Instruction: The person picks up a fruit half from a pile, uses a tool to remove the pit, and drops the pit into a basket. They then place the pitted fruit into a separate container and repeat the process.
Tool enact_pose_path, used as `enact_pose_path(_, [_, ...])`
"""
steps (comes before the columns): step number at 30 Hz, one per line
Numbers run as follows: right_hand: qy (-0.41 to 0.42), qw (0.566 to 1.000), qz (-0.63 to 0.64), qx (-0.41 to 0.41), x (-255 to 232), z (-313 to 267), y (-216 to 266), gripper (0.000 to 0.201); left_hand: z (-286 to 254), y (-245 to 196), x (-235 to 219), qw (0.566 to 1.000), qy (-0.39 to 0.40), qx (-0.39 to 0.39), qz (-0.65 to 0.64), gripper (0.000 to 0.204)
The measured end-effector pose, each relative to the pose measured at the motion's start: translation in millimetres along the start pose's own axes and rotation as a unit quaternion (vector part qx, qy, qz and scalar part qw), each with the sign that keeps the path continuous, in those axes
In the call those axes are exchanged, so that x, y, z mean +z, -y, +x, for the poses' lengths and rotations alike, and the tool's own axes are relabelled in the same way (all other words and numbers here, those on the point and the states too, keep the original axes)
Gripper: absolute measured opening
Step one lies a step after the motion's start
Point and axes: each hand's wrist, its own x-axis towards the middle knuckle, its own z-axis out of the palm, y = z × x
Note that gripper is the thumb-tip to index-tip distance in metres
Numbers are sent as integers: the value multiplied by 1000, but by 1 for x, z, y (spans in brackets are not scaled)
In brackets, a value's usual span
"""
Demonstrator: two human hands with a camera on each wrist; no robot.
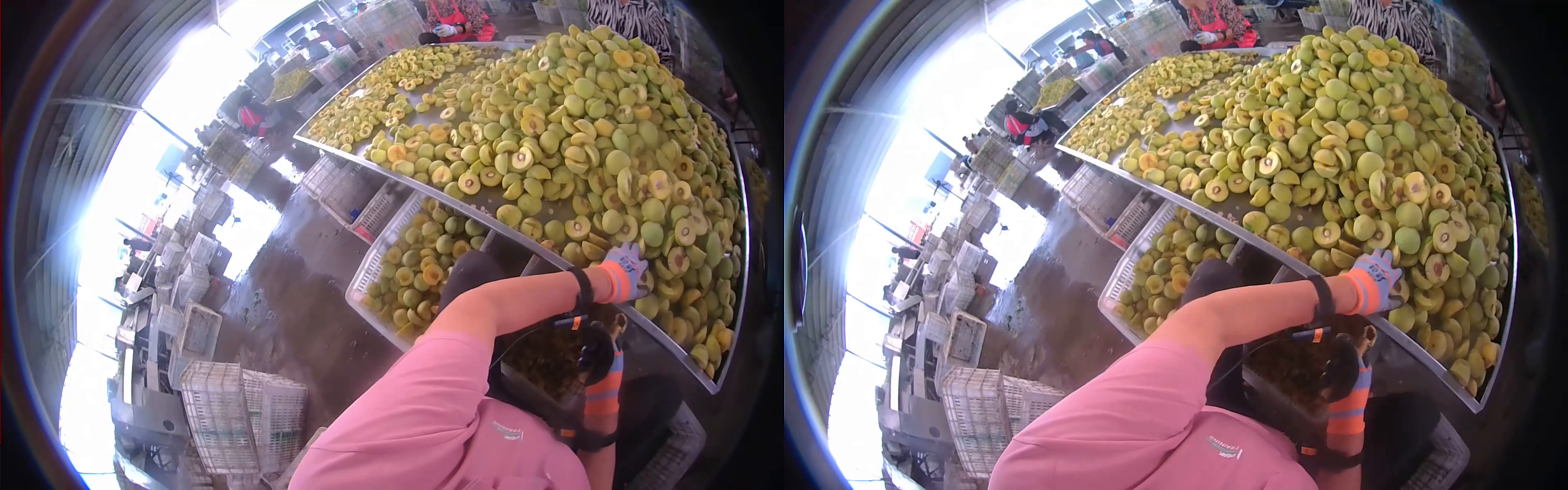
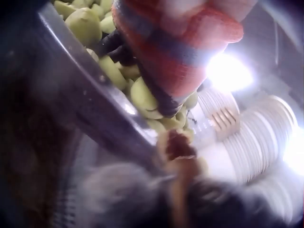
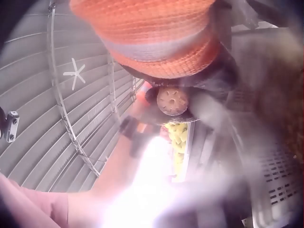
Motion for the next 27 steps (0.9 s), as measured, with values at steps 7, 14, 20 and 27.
enact_pose_path(7, [17,916,-307,-257,-30,20,-22,25,5,-15,24,1000,8,-21,11,66])
enact_pose_path(14, [25,997,67,15,-16,10,-6,32,-19,4,-32,998,12,-55,-39,37])
enact_pose_path(20, [30,983,184,6,11,-1,20,24,-62,37,-24,946,-196,4,-260,61])
enact_pose_path(27, [-20,995,-34,-89,41,-16,26,17,-92,25,-24,945,-204,70,-245,59])
